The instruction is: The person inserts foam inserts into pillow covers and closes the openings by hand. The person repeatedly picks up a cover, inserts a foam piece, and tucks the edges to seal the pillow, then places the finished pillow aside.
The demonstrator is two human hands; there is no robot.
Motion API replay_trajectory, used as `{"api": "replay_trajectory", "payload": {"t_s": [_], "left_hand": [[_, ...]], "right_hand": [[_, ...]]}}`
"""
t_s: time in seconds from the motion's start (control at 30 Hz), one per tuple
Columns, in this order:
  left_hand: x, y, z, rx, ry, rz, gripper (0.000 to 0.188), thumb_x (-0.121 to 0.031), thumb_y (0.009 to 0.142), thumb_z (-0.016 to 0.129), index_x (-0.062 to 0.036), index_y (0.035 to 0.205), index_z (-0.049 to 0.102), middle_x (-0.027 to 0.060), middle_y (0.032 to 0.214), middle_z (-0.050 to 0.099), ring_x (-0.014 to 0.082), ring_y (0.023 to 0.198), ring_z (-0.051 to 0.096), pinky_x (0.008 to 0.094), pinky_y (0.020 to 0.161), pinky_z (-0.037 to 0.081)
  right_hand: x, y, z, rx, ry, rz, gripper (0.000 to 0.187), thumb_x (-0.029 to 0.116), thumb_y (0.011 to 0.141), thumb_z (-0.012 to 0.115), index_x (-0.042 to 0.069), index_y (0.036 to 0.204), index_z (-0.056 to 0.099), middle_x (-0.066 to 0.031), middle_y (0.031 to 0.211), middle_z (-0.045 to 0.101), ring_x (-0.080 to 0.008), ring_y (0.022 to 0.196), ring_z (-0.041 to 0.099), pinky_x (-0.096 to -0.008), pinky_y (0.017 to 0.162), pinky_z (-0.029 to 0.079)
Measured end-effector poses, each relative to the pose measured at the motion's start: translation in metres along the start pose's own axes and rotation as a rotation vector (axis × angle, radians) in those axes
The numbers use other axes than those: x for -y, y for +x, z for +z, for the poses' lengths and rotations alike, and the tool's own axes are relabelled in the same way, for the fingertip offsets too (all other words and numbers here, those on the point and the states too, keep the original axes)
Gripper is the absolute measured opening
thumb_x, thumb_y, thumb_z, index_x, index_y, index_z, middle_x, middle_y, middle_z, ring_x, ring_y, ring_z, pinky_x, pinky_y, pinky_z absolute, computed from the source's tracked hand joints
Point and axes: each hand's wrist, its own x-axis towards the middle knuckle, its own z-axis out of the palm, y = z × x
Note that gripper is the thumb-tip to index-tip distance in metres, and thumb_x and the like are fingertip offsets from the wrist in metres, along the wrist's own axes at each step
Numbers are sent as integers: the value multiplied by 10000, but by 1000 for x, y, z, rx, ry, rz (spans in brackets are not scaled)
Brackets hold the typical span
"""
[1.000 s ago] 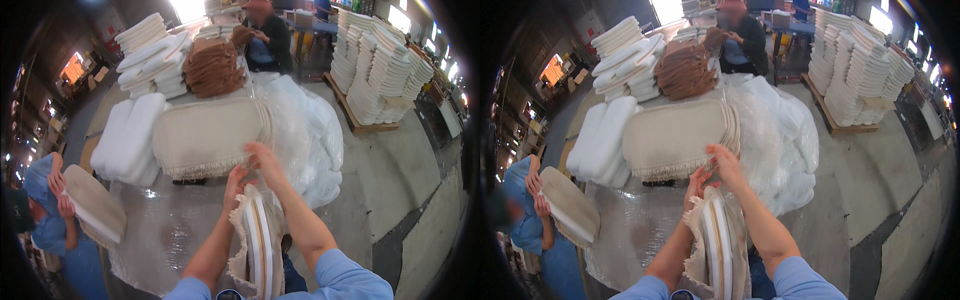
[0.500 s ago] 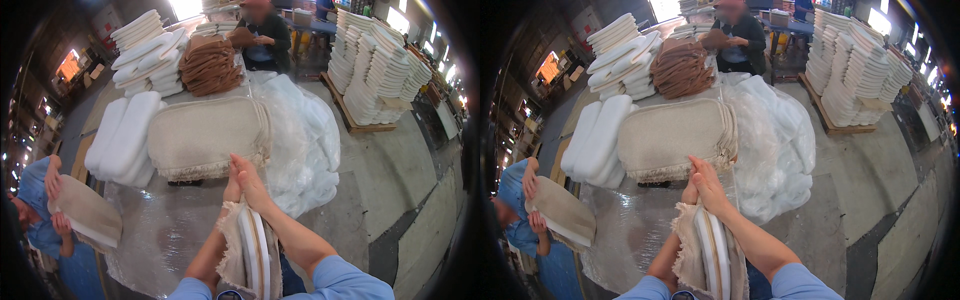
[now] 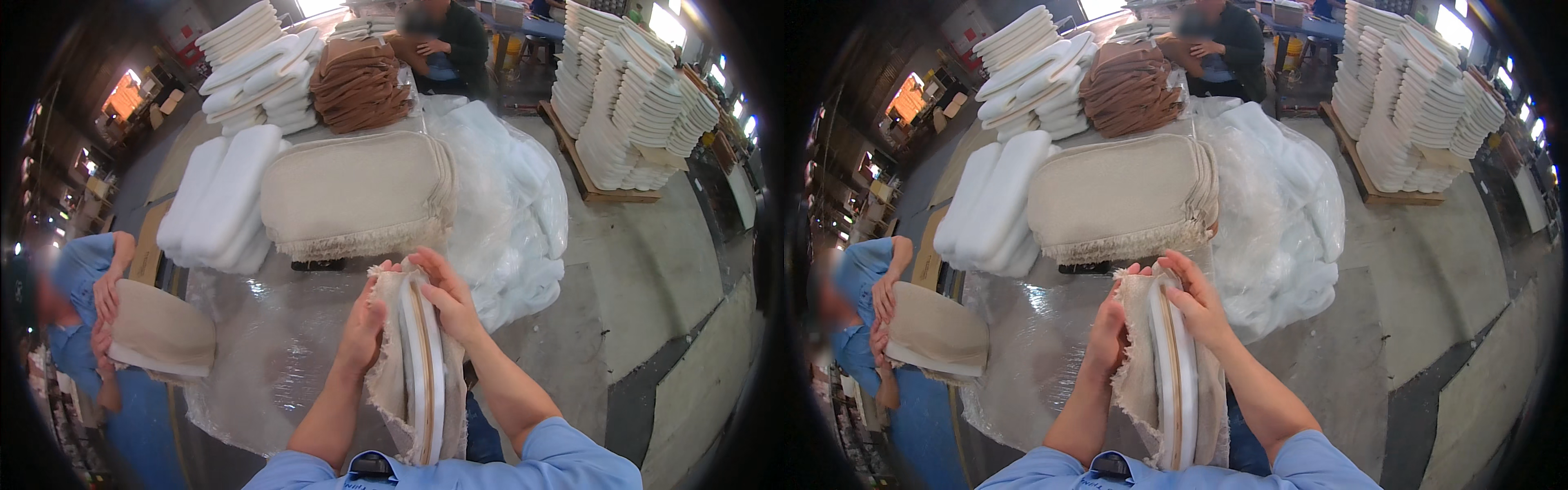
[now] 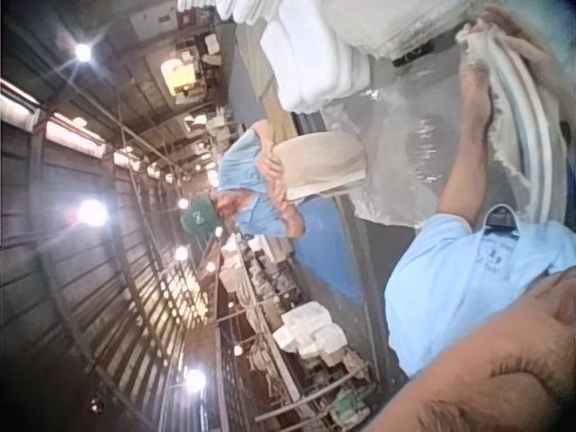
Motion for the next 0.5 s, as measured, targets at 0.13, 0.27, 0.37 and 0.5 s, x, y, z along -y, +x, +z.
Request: {"api": "replay_trajectory", "payload": {"t_s": [0.13, 0.27, 0.37, 0.5], "left_hand": [[-3, 3, 0, -60, 262, -36, 782, -56, 982, 735, 18, 1647, 330, 119, 1668, 437, 210, 1518, 439, 358, 1250, 349], [8, 17, -7, -248, 553, -3, 530, -60, 1008, 669, 33, 1516, 552, 134, 1436, 660, 179, 1278, 624, 319, 1106, 468], [12, 23, -2, -287, 652, 114, 345, -97, 1037, 651, 31, 1355, 688, 110, 1244, 761, 156, 1149, 680, 308, 1013, 515], [14, 19, 9, -357, 756, 144, 283, -151, 1061, 653, 22, 1274, 721, 134, 1200, 770, 183, 1122, 703, 318, 968, 533]], "right_hand": [[7, 3, -2, 33, -164, 44, 699, 14, 929, 603, 46, 1609, 443, -135, 1508, 572, -240, 1443, 509, -387, 1212, 375], [14, 21, 2, -19, -471, 25, 510, 44, 932, 657, 70, 1440, 627, -117, 1408, 636, -232, 1321, 609, -380, 1096, 482], [10, 24, 5, -94, -568, 10, 299, 62, 949, 697, 52, 1246, 730, -107, 1345, 674, -240, 1228, 660, -381, 1011, 529], [-5, 15, 13, -229, -618, -124, 157, 28, 986, 692, 18, 1127, 758, -110, 1282, 698, -215, 1136, 673, -361, 975, 536]]}}
